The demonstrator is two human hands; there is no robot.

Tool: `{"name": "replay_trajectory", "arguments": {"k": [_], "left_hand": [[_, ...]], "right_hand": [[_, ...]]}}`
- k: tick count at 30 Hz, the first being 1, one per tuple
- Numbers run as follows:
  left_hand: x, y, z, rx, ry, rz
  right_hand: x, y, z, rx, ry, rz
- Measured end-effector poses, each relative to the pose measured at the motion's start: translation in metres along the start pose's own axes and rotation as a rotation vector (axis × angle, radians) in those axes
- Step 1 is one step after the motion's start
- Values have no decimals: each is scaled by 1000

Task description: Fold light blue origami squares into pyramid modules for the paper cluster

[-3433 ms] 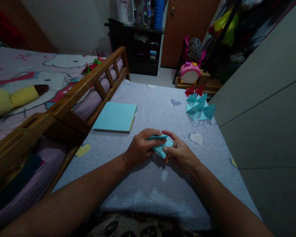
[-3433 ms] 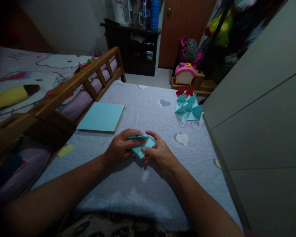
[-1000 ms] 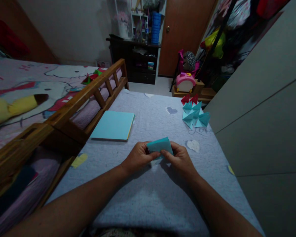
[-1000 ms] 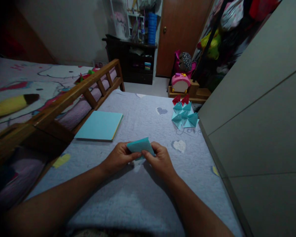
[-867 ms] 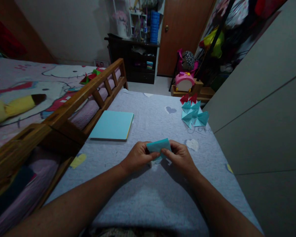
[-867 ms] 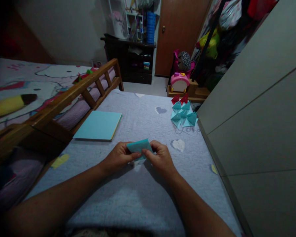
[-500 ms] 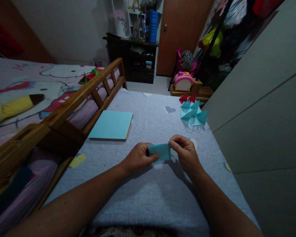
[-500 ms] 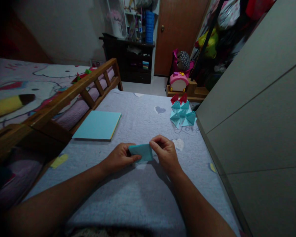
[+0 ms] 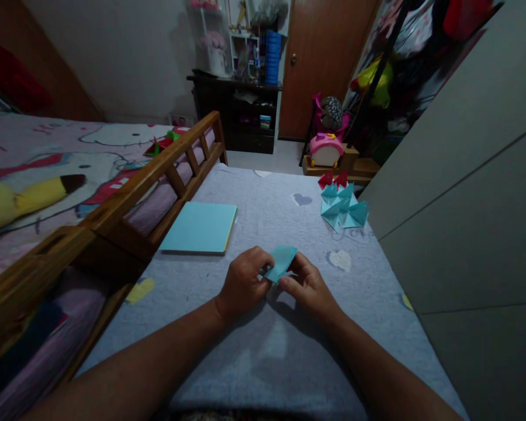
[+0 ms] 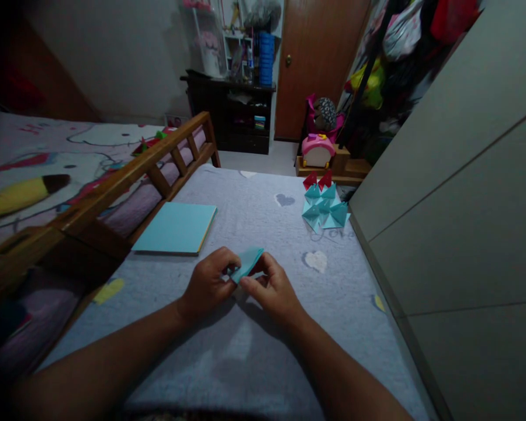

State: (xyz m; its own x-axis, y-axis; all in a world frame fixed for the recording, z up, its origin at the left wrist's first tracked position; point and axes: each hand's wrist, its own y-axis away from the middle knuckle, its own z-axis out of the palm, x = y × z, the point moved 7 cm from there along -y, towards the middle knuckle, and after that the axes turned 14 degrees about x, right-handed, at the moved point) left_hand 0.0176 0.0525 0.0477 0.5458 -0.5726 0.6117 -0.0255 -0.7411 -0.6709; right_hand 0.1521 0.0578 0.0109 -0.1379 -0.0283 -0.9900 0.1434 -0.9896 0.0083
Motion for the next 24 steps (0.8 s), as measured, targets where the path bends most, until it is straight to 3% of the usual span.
{"name": "replay_trajectory", "arguments": {"k": [4, 10, 17, 21, 24], "left_hand": [[11, 1, 3, -11, -157, 159], [11, 1, 5, -29, -159, 151], [8, 0, 0, 8, -29, 122], [4, -3, -2, -9, 128, 13], [-7, -4, -2, -21, 295, -205]], "right_hand": [[-2, 0, 4, 16, -70, -41], [-9, -2, -1, 59, -52, -64], [-15, 0, -3, 7, -51, -97], [-11, 1, -9, 51, 33, -112], [-11, -1, -21, 209, 181, -152]]}}
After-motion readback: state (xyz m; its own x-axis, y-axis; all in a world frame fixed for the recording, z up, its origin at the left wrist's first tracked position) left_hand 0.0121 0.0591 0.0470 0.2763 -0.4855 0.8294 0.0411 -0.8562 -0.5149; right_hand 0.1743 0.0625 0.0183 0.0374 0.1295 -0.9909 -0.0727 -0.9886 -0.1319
